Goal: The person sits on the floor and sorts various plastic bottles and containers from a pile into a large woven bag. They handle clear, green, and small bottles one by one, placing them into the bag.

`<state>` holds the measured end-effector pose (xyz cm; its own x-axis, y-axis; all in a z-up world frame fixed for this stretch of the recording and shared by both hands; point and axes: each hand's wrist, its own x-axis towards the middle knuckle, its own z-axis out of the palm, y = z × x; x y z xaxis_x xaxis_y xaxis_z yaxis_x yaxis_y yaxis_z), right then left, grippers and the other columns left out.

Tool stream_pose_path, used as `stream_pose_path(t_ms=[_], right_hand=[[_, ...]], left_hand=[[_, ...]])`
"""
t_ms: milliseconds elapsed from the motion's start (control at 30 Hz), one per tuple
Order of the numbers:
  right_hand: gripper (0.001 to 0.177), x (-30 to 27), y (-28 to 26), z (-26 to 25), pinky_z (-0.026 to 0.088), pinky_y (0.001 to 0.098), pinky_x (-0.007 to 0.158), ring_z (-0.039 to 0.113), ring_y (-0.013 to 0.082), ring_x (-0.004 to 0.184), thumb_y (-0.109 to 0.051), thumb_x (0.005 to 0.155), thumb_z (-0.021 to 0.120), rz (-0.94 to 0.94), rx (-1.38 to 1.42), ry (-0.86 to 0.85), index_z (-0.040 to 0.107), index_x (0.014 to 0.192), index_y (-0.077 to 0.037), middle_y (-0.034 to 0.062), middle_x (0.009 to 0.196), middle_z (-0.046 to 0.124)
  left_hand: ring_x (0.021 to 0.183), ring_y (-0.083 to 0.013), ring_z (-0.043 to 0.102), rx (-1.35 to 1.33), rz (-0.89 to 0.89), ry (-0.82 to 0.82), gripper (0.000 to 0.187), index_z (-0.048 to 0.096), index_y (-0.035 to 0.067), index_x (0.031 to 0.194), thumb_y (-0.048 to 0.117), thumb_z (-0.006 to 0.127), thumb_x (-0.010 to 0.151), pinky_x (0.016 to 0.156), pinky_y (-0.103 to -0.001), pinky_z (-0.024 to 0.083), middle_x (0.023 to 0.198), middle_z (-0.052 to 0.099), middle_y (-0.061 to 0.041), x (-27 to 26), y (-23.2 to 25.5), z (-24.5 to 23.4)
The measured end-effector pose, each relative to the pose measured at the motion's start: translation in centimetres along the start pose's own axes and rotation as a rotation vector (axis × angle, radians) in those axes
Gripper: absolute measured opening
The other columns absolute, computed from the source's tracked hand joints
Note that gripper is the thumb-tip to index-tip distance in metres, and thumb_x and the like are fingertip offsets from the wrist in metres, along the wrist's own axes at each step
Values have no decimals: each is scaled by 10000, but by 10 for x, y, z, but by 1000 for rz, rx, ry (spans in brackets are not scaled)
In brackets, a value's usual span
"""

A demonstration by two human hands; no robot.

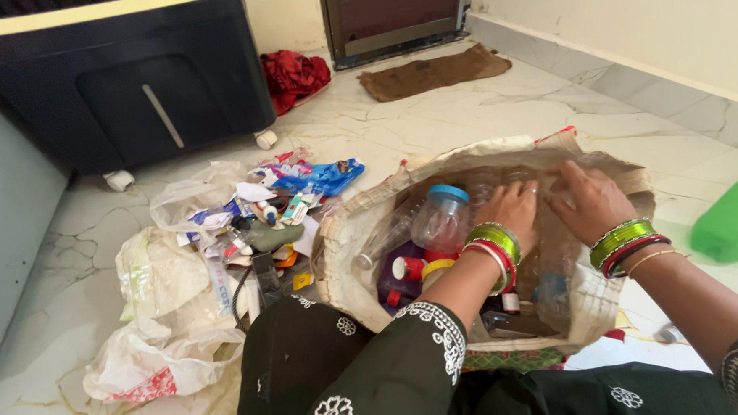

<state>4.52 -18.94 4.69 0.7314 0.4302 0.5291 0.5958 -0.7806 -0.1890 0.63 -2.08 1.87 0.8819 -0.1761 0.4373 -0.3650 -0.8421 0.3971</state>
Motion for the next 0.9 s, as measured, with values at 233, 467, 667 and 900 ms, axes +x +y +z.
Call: stream_pose_path(t_ms=[233, 467, 667, 900], right_hand=[[458, -13, 15, -48, 482, 473, 1013, 622, 390, 1142, -84, 867, 662, -34, 25, 181, 583, 1317, -50, 173, 1158, 716], [503, -32, 79, -96, 476, 480, 1000, 628, 388, 1143, -65, 846, 679, 58, -39, 191, 572, 1337, -46, 171, 1153, 717], [542, -67, 142, -116, 482, 485, 1010, 628, 397, 1141, -68, 839, 684, 158, -109, 176, 568, 1369, -62, 177, 1167, 712], [504, -108, 200, -101, 487, 492, 972, 638, 397, 1121, -105, 850, 701, 266, -101, 132, 575, 1338, -91, 164, 1143, 724]], left_hand=[[1236, -381, 560, -114, 123, 137, 707, 434, -1, 1436, 66, 684, 778, 1049, -464, 506, 1365, 583, -176, 39, 68, 15], [1224, -391, 579, -206, 171, 75, 624, 442, 28, 1413, 65, 656, 828, 991, -475, 530, 1345, 587, -190, 81, 136, 45], [1229, -399, 569, -233, 164, -62, 665, 436, 56, 1408, 51, 682, 790, 1022, -472, 514, 1360, 562, -189, 101, 196, 86], [1294, -425, 530, -316, 35, -329, 786, 336, 44, 1511, 12, 688, 809, 1108, -467, 460, 1426, 500, -235, 100, 232, 134]])
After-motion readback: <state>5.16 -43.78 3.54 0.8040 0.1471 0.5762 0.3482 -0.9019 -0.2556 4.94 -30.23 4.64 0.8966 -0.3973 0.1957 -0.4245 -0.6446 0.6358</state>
